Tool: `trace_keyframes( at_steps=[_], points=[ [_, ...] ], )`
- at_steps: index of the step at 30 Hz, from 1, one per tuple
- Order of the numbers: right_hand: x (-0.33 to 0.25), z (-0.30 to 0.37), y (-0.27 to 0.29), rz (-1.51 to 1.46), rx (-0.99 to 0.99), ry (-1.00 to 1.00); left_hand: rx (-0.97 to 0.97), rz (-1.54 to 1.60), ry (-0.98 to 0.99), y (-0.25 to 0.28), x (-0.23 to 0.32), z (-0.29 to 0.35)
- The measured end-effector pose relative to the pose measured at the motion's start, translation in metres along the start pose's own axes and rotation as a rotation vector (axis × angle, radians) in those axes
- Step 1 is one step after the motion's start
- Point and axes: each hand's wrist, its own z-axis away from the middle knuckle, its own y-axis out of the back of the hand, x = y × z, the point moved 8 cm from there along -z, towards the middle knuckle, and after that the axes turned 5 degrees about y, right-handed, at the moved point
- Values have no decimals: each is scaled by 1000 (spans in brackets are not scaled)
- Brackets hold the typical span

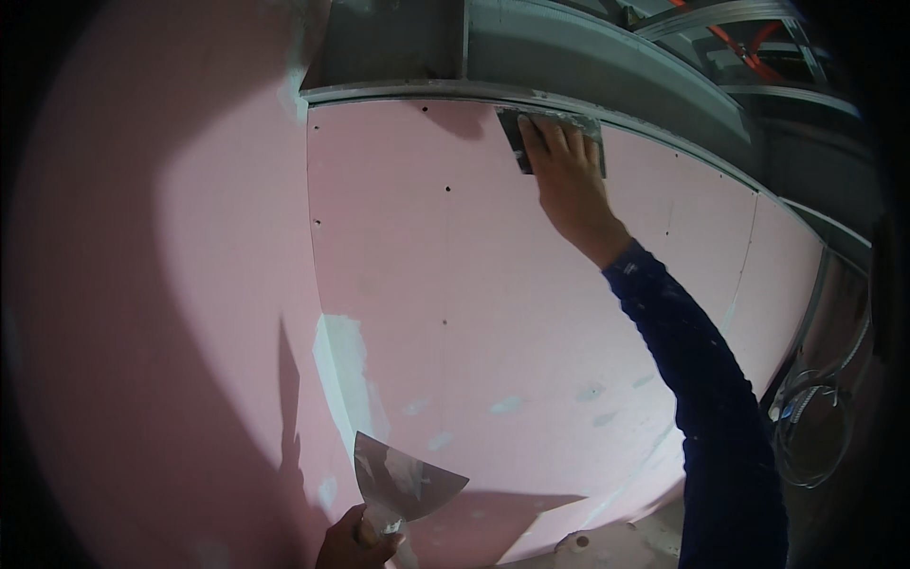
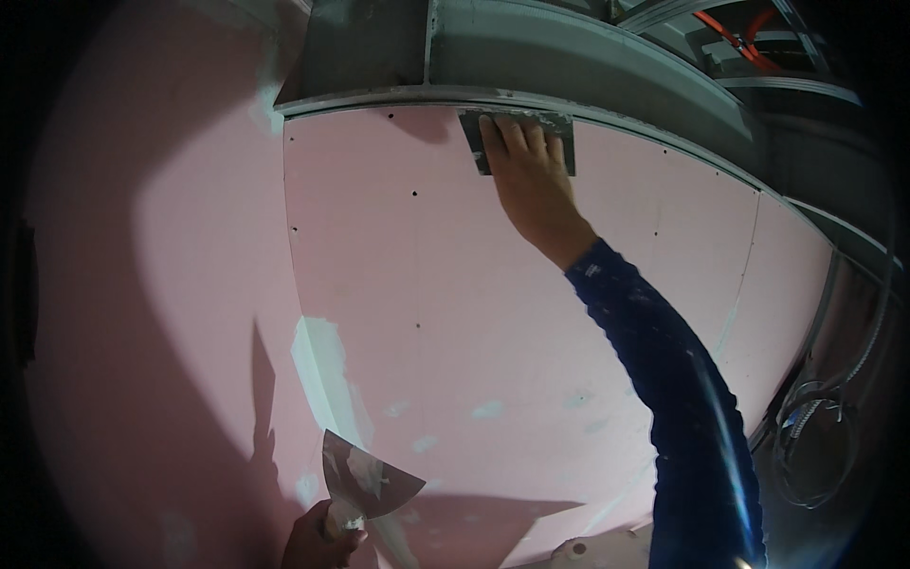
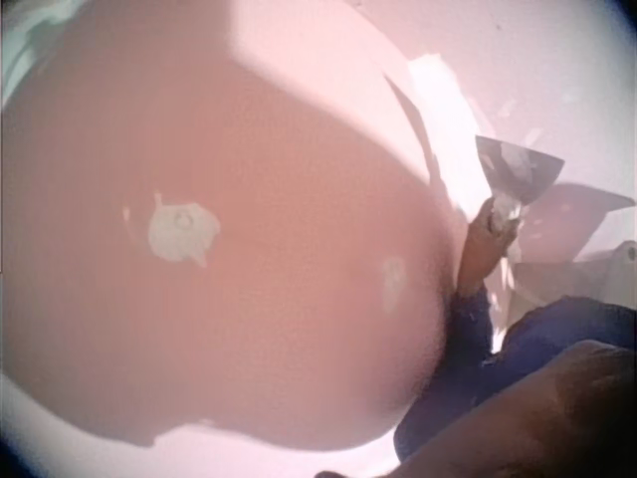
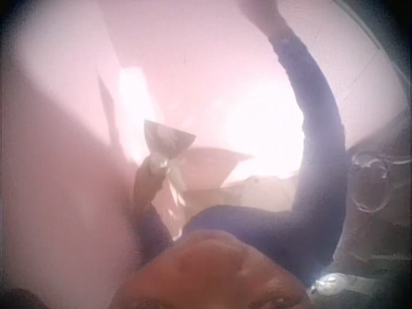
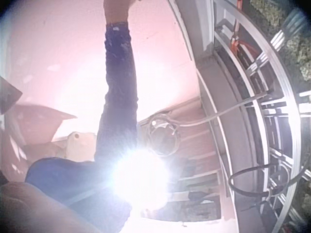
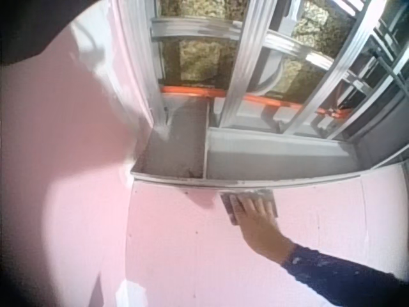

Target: The person applies white joint compound to the corner seam of pink drywall using a putty knife, then presses a roll of mesh joint tape into the wet compound and smooths it with the knife. The person continues to apply and smooth compound over the taped seam.

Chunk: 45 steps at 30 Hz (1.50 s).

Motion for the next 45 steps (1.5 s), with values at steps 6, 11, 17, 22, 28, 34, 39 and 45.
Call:
trace_keyframes(
  at_steps=[6, 11, 17, 22, 28, 34, 39, 45],
  points=[
    [-5, -14, -33, 40, 55, -135, 46, -37, -81, 1, -3, -6],
    [0, -12, -41, -14, 51, -93, 68, -129, -47, 1, -13, -9],
    [4, -20, -28, -43, 26, 4, 19, -100, -74, 2, -4, -8],
    [-15, -6, -16, -137, -92, 8, 40, -171, -156, 2, 3, -5],
    [-2, -17, -10, -140, 45, -48, -3, -174, -54, 7, -9, -10],
    [-10, -15, -21, -216, -146, -27, -6, -147, -124, 7, 3, -11],
    [-66, 29, 41, -626, -173, 86, -147, -177, 23, 14, -8, -18],
    [-183, 112, 146, -1167, -590, 668, -212, -196, 23, 15, -12, -23]
  ],
)
